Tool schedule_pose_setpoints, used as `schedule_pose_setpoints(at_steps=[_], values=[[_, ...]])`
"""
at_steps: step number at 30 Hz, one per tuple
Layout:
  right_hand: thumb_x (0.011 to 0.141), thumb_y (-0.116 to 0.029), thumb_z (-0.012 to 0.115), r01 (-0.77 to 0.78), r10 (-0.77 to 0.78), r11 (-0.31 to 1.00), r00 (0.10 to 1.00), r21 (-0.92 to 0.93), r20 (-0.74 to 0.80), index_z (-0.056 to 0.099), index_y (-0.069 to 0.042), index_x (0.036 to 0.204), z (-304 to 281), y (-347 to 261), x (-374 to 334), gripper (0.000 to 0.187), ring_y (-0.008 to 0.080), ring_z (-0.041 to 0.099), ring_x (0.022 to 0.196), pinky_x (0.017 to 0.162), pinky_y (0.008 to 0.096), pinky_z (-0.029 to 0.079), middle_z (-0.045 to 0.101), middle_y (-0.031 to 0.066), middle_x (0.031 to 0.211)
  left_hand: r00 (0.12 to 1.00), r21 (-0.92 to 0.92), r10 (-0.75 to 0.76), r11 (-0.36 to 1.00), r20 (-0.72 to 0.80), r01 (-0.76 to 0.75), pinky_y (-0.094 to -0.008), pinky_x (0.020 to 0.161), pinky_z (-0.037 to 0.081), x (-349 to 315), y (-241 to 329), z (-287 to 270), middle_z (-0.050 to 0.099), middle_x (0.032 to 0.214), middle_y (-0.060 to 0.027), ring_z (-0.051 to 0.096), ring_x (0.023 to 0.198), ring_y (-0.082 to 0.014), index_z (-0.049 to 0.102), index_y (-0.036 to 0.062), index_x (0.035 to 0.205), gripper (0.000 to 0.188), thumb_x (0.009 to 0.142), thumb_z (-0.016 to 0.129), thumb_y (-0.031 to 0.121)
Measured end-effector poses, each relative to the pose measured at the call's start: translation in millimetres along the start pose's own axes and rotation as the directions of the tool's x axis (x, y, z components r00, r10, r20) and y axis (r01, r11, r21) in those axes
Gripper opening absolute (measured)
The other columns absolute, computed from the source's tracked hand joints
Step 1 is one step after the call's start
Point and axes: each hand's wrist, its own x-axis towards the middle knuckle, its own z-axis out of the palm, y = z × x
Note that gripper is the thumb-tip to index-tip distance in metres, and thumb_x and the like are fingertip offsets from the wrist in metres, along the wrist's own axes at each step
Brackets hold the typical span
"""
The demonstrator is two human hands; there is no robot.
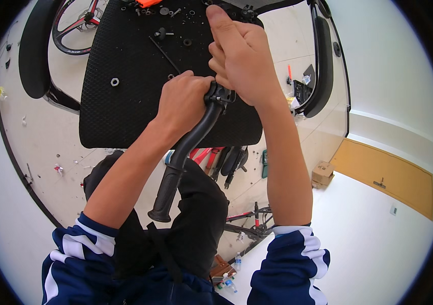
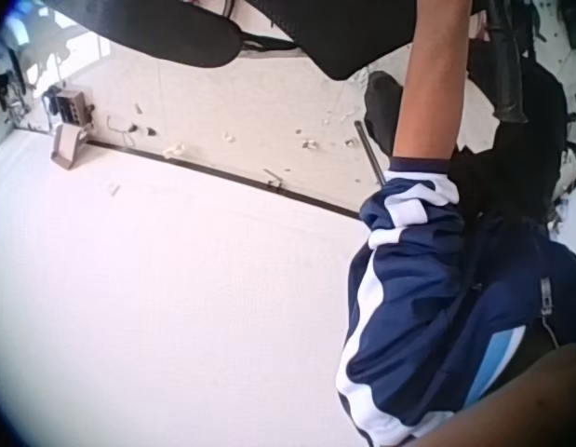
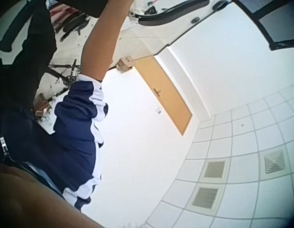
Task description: The person assembles a bicycle handlebar by attaching a stem clamp and tightening it with an Allen key. They insert bolts, align the clamp, and secure the handlebar to the stem on a workbench.
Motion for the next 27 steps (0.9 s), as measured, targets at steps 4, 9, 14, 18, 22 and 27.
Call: schedule_pose_setpoints(at_steps=[4,9,14,18,22,27], values=[[0.103,-0.044,0.058,0.180,-0.175,0.974,0.984,-0.139,0.043,0.035,-0.016,0.062,7.6,1.8,-8.4,0.054,0.0016,0.025,0.041,0.037,0.0231,0.015,0.031,-0.0075,0.051,0.999,-0.028,0.022,0.999,-0.039,-0.023,-0.0397,0.067,0.051,-3.9,2.1,-0.9,0.065,0.066,-0.0084,0.064,0.076,-0.0274,0.066,0.0079,0.069,0.006,0.071,0.072,0.009],[0.103,-0.043,0.058,0.047,-0.047,0.998,0.999,-0.030,0.002,0.035,-0.016,0.063,3.5,-0.9,0.7,0.053,0.0026,0.023,0.041,0.038,0.0228,0.016,0.028,-0.0079,0.050,0.999,0.025,0.029,0.999,-0.016,-0.029,-0.0391,0.068,0.051,1.2,-1.3,-1.2,0.066,0.068,-0.0073,0.064,0.076,-0.0266,0.067,0.0085,0.071,0.004,0.071,0.071,0.009],[0.104,-0.038,0.056,-0.083,0.104,0.958,0.993,0.276,-0.062,0.031,-0.018,0.064,-5.1,10.4,5.6,0.052,0.0045,0.016,0.043,0.038,0.0230,0.012,0.021,-0.0081,0.054,0.996,0.067,0.087,0.994,-0.025,-0.085,-0.0387,0.069,0.051,1.0,-10.5,-0.5,0.067,0.070,-0.0056,0.064,0.077,-0.0258,0.069,0.0092,0.075,0.006,0.069,0.072,0.010],[0.107,-0.030,0.050,-0.201,0.269,0.666,0.963,0.718,0.021,0.027,-0.019,0.064,-30.8,42.6,16.3,0.050,0.0063,0.014,0.045,0.039,0.0227,0.010,0.015,-0.0076,0.058,0.993,0.112,0.118,0.987,-0.026,-0.114,-0.0391,0.070,0.050,-0.3,-15.1,-0.8,0.066,0.072,-0.0051,0.062,0.076,-0.0263,0.070,0.0090,0.082,0.014,0.069,0.073,0.013],[0.107,-0.027,0.047,-0.145,0.347,0.264,0.937,0.954,0.047,0.027,-0.019,0.065,-44.8,83.1,3.3,0.047,0.0074,0.015,0.044,0.037,0.0229,0.011,0.017,-0.0068,0.058,0.987,0.097,0.157,0.983,-0.012,-0.155,-0.0391,0.069,0.049,-2.7,-15.1,-1.4,0.066,0.072,-0.0048,0.062,0.076,-0.0260,0.070,0.0079,0.082,0.015,0.068,0.072,0.012],[0.104,-0.028,0.053,-0.126,0.255,0.877,0.940,0.464,-0.228,0.052,-0.009,0.073,-37.2,63.9,13.5,0.036,0.0145,0.053,0.059,0.055,0.0279,0.043,0.051,0.0016,0.067,0.997,-0.052,0.071,0.996,-0.029,-0.072,-0.0385,0.068,0.050,3.0,-21.1,-8.6,0.065,0.071,-0.0069,0.064,0.073,-0.0263,0.073,0.0082,0.087,0.027,0.061,0.078,0.013]])
